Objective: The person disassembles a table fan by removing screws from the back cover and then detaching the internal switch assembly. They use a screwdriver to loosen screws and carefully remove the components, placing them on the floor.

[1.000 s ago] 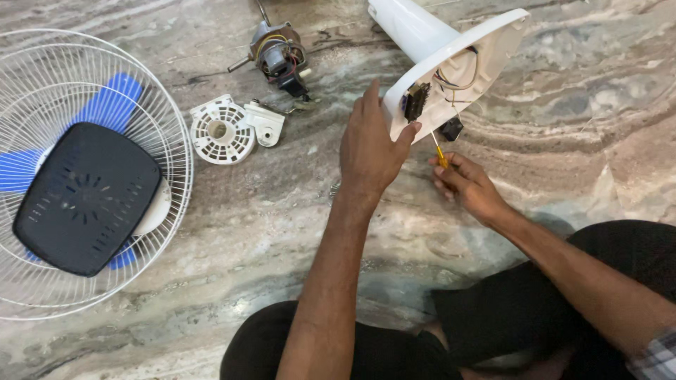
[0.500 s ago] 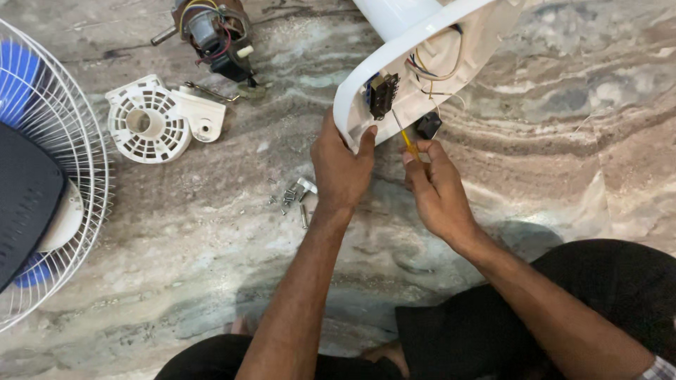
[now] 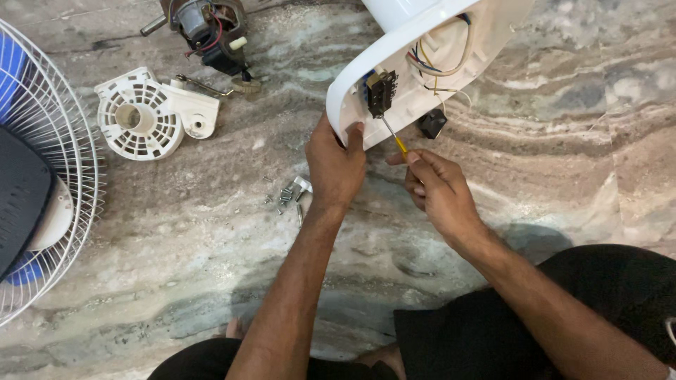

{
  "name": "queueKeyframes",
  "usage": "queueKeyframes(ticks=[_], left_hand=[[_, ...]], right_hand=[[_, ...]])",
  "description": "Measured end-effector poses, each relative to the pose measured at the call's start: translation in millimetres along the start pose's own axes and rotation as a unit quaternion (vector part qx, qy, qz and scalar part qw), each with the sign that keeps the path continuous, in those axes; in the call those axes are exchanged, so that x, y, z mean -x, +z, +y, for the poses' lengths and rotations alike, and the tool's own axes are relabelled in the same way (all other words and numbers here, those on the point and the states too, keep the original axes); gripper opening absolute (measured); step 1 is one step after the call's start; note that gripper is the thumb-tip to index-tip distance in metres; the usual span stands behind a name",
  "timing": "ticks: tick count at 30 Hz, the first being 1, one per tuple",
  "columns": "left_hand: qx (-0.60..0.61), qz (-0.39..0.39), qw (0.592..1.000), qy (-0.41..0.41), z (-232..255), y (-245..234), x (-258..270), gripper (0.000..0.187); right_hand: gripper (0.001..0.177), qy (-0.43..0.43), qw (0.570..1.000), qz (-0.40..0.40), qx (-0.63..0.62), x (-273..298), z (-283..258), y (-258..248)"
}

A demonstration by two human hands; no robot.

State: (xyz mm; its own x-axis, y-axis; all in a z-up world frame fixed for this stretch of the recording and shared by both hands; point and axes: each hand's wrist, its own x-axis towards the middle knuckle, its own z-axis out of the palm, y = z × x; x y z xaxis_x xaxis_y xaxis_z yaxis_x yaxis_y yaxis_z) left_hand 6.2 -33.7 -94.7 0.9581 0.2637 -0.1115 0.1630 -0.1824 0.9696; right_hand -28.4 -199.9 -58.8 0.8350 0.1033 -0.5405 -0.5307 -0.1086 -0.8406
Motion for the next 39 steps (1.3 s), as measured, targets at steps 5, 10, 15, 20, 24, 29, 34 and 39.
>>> queueKeyframes(ticks=[5, 10, 15, 20, 24, 29, 34, 39], left_hand=[[-0.015, 0.008, 1.000, 0.008, -5.5, -0.5, -1.1, 0.024], [-0.001, 0.002, 1.000, 0.005, -8.6, 1.3, -1.5, 0.023], [-0.010, 0.004, 1.000, 0.002, -11.5, 0.5, -1.7, 0.024], [0.013, -0.002, 1.000, -0.001, -11.8, 1.5, -2.2, 0.023], [0.011, -0.004, 1.000, 0.011, -6.7, -1.0, -2.3, 0.025], [-0.004, -0.035, 0.998, -0.054, -0.8, -3.4, -1.3, 0.024], [0.010, -0.018, 1.000, -0.020, -0.1, -2.4, -1.4, 0.023], [0.003, -0.014, 1.000, -0.006, -4.9, -1.5, -1.9, 0.023]], right_hand=[[0.038, 0.008, 1.000, -0.004, -0.023, -0.1, -0.3, 3.3], [0.037, 0.031, 0.996, -0.024, -0.085, 0.5, -3.9, 4.0], [0.039, 0.087, 0.984, -0.032, -0.151, 3.5, -11.6, 1.7], [0.041, 0.089, 0.982, -0.042, -0.163, 4.6, -14.8, 1.3], [0.042, 0.093, 0.980, -0.050, -0.167, 4.9, -16.6, 1.4], [0.044, 0.110, 0.980, -0.042, -0.160, 4.7, -16.4, 0.6], [0.042, 0.104, 0.976, -0.052, -0.184, 5.4, -15.9, 1.7], [0.041, 0.104, 0.971, -0.057, -0.207, 5.3, -14.8, 0.5]])
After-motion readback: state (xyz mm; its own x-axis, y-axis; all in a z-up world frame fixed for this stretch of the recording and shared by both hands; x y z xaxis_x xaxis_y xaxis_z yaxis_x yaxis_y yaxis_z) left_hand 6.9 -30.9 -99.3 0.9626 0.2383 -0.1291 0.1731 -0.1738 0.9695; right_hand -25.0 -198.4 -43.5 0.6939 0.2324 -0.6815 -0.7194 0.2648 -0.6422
